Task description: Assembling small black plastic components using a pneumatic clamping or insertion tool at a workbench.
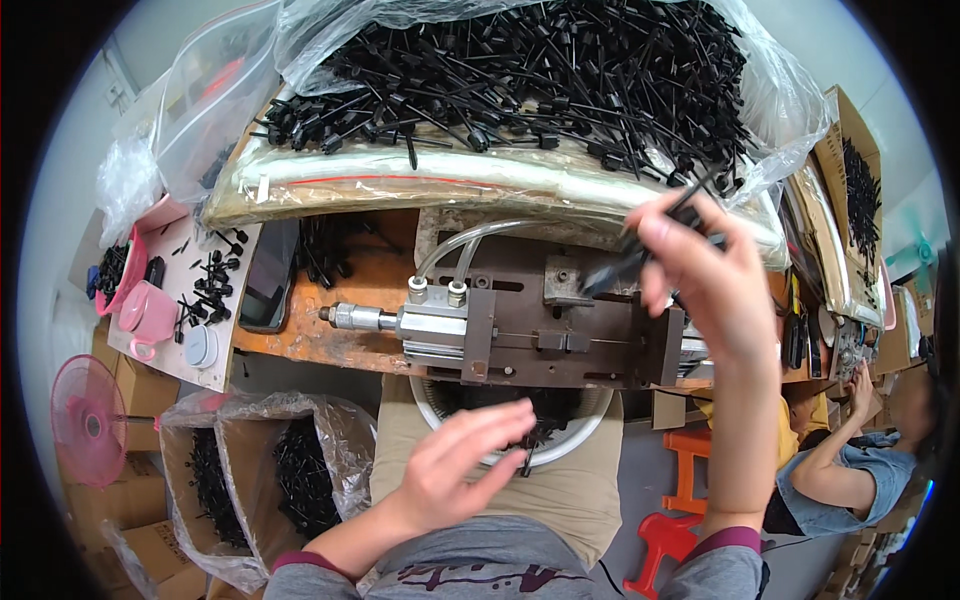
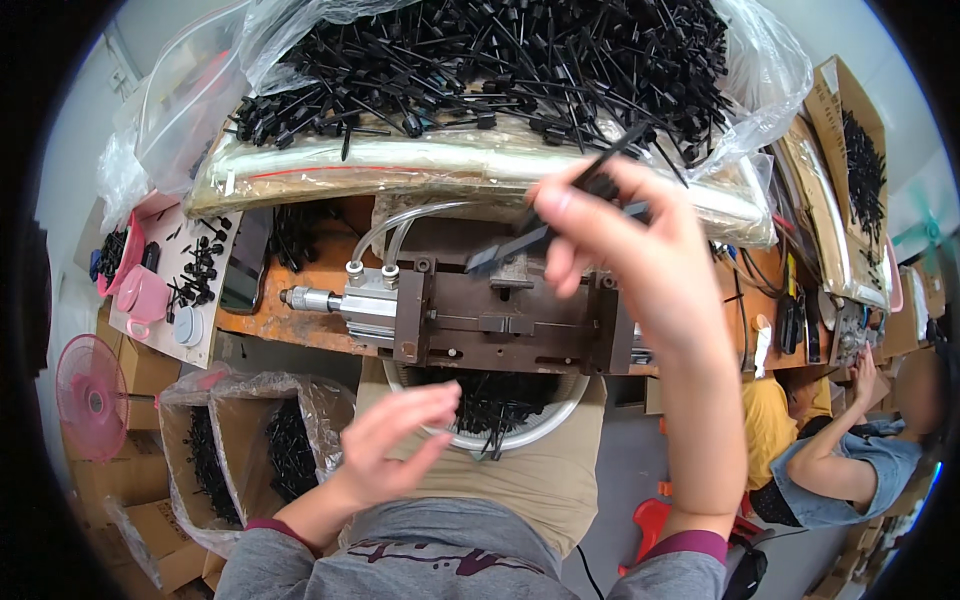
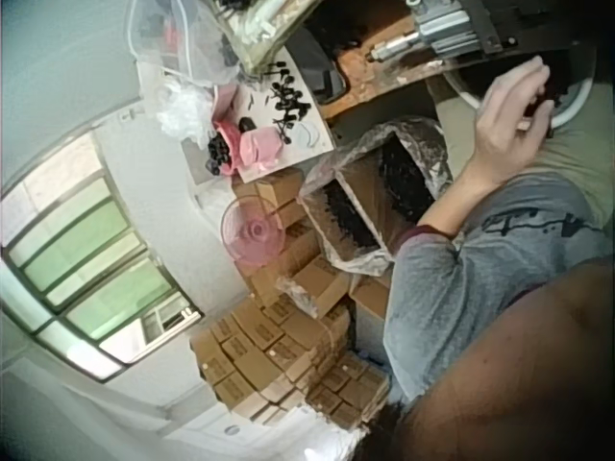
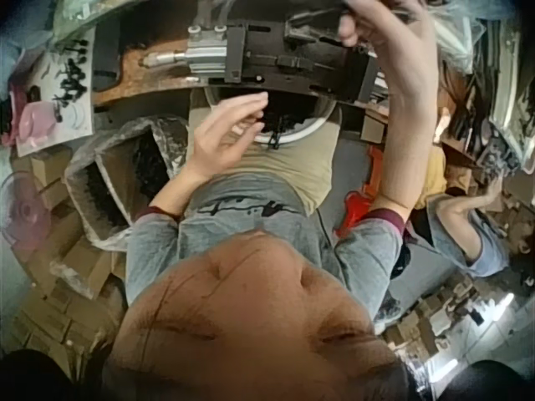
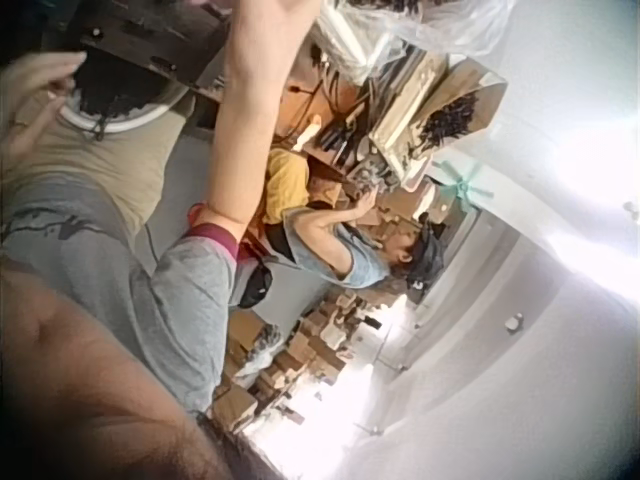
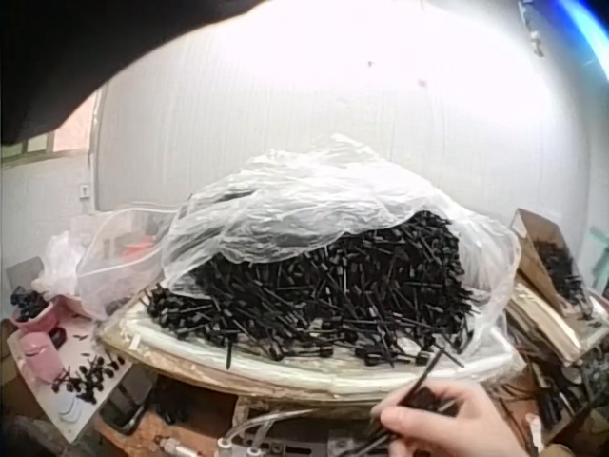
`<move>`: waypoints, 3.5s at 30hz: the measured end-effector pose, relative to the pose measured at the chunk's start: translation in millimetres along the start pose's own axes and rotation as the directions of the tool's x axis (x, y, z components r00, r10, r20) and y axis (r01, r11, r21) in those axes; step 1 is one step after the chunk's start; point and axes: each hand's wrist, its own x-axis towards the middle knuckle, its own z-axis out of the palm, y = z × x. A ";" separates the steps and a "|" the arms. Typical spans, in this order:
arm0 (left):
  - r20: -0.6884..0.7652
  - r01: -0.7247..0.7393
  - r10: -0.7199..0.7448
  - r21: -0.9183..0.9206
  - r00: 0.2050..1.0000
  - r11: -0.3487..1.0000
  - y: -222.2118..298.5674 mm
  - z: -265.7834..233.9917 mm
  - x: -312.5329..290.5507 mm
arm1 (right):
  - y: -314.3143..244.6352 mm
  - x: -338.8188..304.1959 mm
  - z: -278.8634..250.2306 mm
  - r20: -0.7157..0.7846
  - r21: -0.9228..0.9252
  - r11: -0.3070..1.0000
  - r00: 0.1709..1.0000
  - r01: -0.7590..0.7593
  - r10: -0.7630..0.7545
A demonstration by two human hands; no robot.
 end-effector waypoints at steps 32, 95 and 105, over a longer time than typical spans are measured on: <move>0.098 -0.076 0.096 -0.190 0.991 0.979 24.0 -4.0 29.2 | 66.4 -88.7 16.0 -0.260 0.136 0.990 0.963 -0.037 0.072; 0.156 -0.120 0.042 0.537 0.987 0.835 -7.9 32.7 37.4 | 83.3 -129.7 25.1 -0.228 0.137 0.974 0.951 -0.181 0.208; 0.141 -0.102 0.026 0.563 0.990 0.820 -7.3 36.9 48.9 | 77.3 -128.3 24.1 -0.196 0.201 0.942 0.931 -0.270 0.309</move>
